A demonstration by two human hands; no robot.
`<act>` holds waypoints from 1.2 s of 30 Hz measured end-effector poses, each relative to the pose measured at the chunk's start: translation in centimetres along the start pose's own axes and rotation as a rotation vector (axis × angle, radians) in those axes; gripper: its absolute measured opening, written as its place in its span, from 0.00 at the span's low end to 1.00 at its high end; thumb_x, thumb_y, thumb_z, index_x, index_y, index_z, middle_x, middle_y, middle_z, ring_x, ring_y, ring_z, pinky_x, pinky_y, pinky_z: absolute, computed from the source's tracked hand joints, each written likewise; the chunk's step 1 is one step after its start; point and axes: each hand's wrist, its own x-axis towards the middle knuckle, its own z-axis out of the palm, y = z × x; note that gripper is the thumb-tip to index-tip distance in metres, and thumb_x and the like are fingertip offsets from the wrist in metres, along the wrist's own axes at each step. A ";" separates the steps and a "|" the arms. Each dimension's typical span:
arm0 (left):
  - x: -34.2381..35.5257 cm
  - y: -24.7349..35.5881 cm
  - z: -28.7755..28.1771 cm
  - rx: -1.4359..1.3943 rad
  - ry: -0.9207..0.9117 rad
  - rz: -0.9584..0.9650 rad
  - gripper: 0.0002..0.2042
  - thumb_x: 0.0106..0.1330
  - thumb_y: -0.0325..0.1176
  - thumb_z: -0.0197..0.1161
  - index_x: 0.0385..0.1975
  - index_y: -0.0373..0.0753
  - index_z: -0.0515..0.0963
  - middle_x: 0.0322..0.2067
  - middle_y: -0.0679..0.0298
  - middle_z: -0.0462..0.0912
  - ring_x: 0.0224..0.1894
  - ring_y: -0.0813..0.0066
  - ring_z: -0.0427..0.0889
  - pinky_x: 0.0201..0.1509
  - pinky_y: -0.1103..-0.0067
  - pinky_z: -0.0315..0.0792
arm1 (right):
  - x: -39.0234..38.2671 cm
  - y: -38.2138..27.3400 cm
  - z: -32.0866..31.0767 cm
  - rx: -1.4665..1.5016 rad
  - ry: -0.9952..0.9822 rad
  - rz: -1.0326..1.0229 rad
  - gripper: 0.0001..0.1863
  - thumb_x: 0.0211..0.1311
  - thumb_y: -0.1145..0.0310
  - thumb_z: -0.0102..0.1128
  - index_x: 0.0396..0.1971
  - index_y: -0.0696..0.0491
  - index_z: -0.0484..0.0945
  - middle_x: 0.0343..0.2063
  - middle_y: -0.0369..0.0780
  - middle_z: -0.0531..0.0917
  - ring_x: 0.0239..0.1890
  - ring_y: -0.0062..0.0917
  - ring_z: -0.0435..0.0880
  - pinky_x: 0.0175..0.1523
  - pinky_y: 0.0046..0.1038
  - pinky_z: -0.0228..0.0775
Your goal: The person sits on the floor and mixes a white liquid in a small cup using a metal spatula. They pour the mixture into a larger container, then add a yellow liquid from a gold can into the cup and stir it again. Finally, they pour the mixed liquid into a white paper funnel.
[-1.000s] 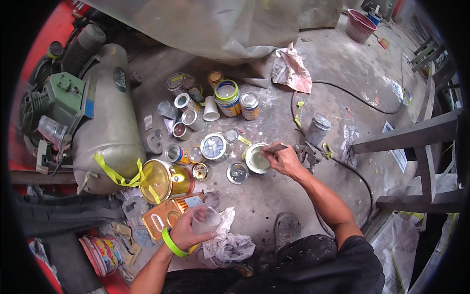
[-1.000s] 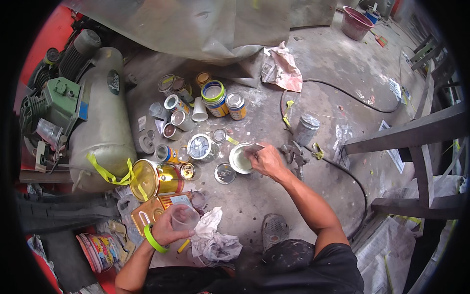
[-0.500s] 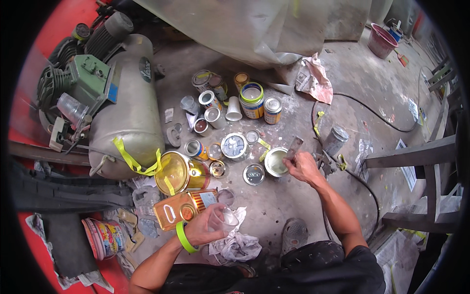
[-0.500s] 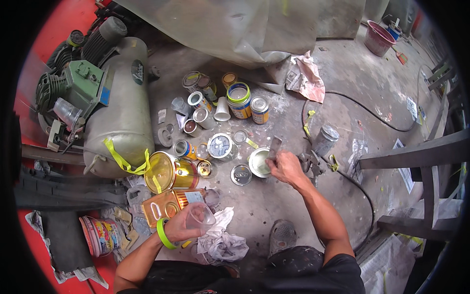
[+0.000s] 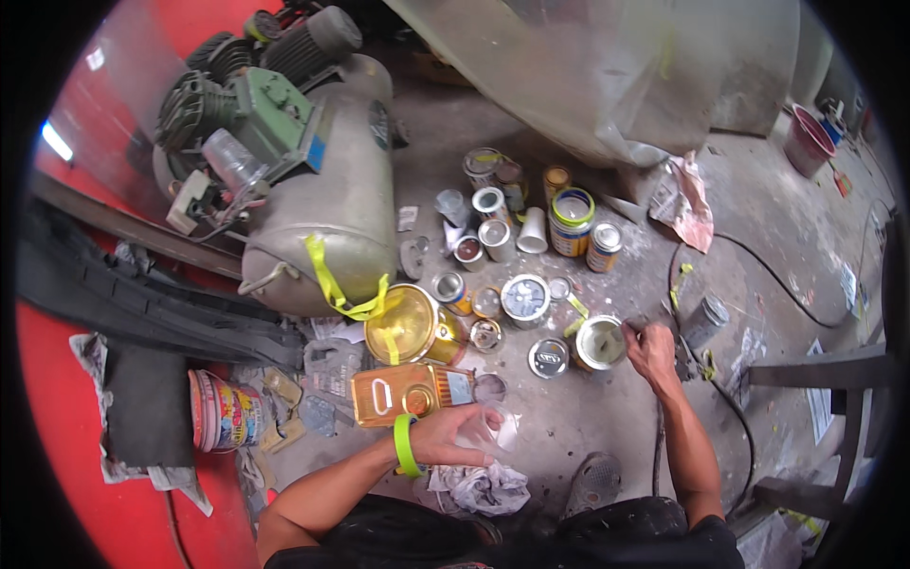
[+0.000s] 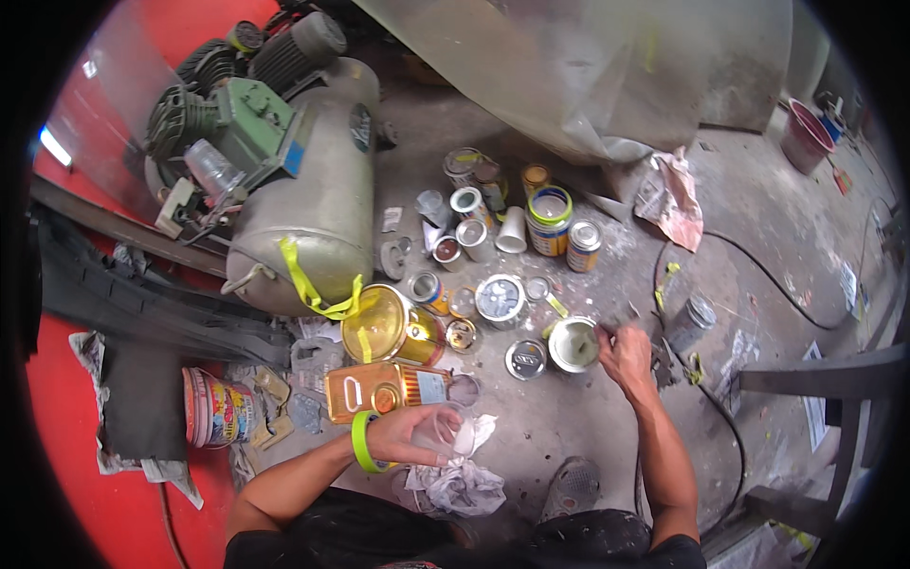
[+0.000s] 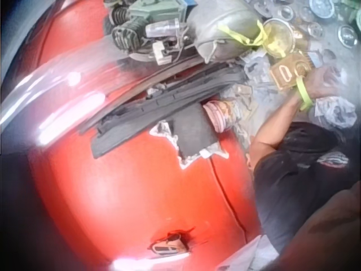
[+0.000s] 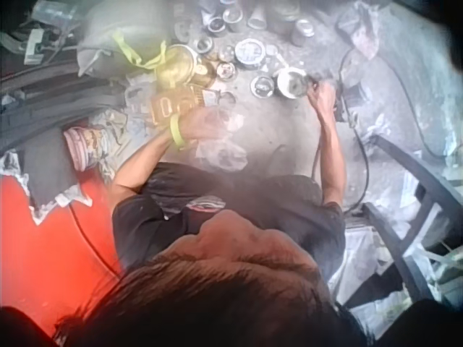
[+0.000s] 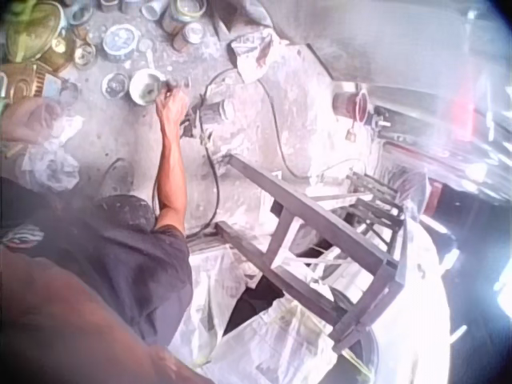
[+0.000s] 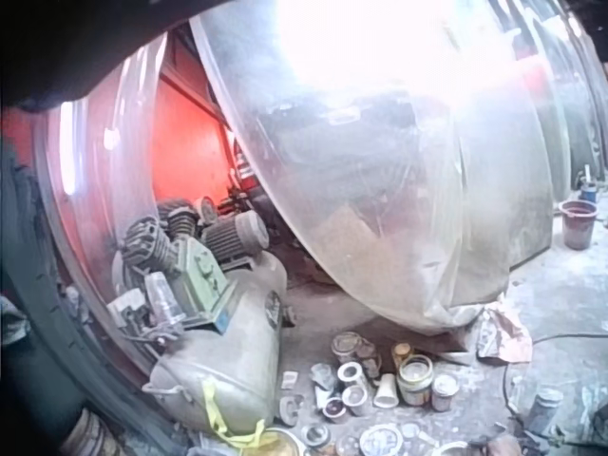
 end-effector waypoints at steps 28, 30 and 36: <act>-0.3 -0.5 0.6 0.114 0.001 0.075 0.35 0.63 0.45 0.75 0.65 0.33 0.69 0.47 0.54 0.84 0.47 0.65 0.87 0.50 0.71 0.82 | -0.1 0.9 3.5 0.414 0.142 -0.173 0.17 0.65 0.60 0.64 0.37 0.62 0.85 0.20 0.55 0.80 0.20 0.37 0.82 0.30 0.41 0.67; -0.4 -0.7 0.7 0.049 0.019 0.078 0.35 0.65 0.41 0.75 0.67 0.33 0.66 0.48 0.54 0.83 0.45 0.66 0.87 0.48 0.72 0.83 | -0.6 -0.3 1.6 0.132 -0.157 -0.060 0.17 0.66 0.59 0.64 0.35 0.62 0.85 0.21 0.55 0.80 0.21 0.36 0.83 0.30 0.40 0.68; -0.2 0.1 0.6 -0.179 0.040 -0.028 0.43 0.55 0.38 0.83 0.69 0.36 0.64 0.48 0.61 0.79 0.47 0.73 0.82 0.52 0.75 0.79 | 0.6 1.3 0.8 0.028 0.127 -0.214 0.14 0.67 0.63 0.62 0.36 0.59 0.87 0.27 0.53 0.84 0.26 0.39 0.86 0.33 0.44 0.71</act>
